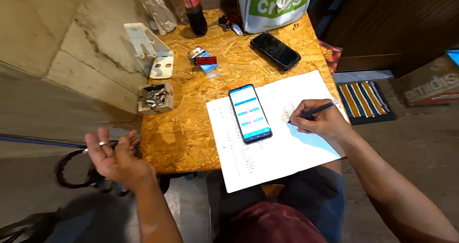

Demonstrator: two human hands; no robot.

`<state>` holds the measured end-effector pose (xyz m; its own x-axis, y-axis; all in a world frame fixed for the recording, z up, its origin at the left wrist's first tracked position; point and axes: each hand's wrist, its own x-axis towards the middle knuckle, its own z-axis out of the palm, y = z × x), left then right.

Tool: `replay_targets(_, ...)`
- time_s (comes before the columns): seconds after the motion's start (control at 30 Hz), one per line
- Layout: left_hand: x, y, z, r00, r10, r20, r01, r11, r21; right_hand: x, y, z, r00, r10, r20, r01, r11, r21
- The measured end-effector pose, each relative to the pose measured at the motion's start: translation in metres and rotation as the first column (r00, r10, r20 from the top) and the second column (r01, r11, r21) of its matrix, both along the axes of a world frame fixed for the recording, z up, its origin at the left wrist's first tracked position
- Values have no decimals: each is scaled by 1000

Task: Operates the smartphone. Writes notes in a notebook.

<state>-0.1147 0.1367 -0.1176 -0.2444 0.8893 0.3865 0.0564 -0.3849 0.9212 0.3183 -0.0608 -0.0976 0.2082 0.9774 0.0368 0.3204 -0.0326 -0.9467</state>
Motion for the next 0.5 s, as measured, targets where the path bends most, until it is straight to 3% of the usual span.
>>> replay_targets(0.3, -2, 1, -5, 1000, 10, -23, -10, 1000, -3, 1, 0, -5, 999, -8, 37, 7, 1000, 30)
replay_targets(0.5, -1, 0, -6, 1000, 14, -1, -14, 1000, -3, 1, -3, -3, 994, -34, -100, 43, 994, 97)
